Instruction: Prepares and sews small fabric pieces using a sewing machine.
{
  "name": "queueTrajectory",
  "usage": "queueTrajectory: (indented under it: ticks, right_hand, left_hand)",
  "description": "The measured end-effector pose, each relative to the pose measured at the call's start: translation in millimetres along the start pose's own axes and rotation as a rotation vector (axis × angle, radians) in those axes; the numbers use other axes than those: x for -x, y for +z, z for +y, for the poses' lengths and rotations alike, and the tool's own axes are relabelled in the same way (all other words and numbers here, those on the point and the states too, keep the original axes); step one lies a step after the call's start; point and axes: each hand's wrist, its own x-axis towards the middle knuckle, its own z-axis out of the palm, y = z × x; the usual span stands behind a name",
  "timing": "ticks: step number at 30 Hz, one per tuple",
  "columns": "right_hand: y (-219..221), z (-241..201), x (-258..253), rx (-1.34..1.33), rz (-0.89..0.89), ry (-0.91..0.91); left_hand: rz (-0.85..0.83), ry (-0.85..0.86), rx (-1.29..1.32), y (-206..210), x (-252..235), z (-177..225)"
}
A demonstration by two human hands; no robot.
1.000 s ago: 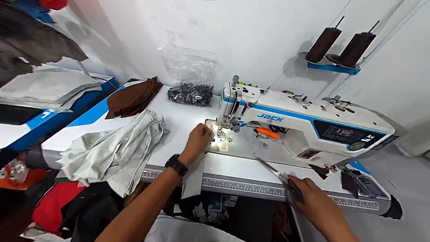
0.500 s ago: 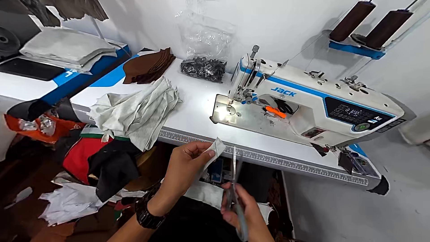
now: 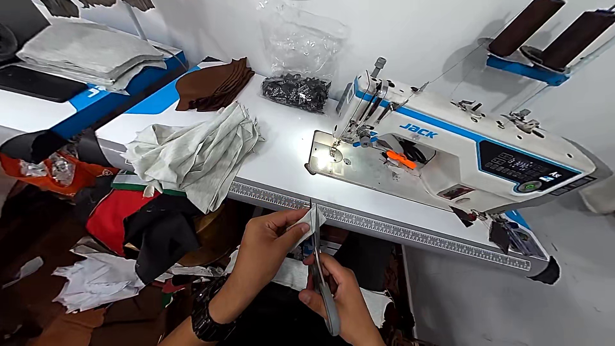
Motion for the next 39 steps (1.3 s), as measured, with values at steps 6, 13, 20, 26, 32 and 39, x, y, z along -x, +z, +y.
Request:
queueTrajectory:
  ticks: [6,13,20,26,32,39]
  right_hand:
    - [1.0,7.7,0.7,0.025,0.041,-0.024]
    - [6.6,11.6,7.4,-0.005,0.084,-0.004]
    - [-69.4,3.1,-3.5,0.204,0.212,0.123]
    - [-207.0,14.2,-32.8,0.942,0.436,0.129]
    - [-227.6,0.5,-50.1,1.134,0.453,0.185]
    - [-204.4,33.4,81.9,0.024,0.443,0.102]
  left_hand:
    - [-0.002,-0.034,0.010,-1.0,-1.1,-2.9]
    - [-0.029,-0.100,0.065,-1.4,-1.7,-4.0]
    - [0.004,-0.029,0.103,-33.6,-6.3,24.4]
    - [0.162,0.307,-0.255,-99.9,-63.2,117.2]
    - [0.059,0.148,-0.781,-147.7,-210.1,89.2]
    - [-0.160,-0.043,-1.267,-134.9,-162.2,8.1]
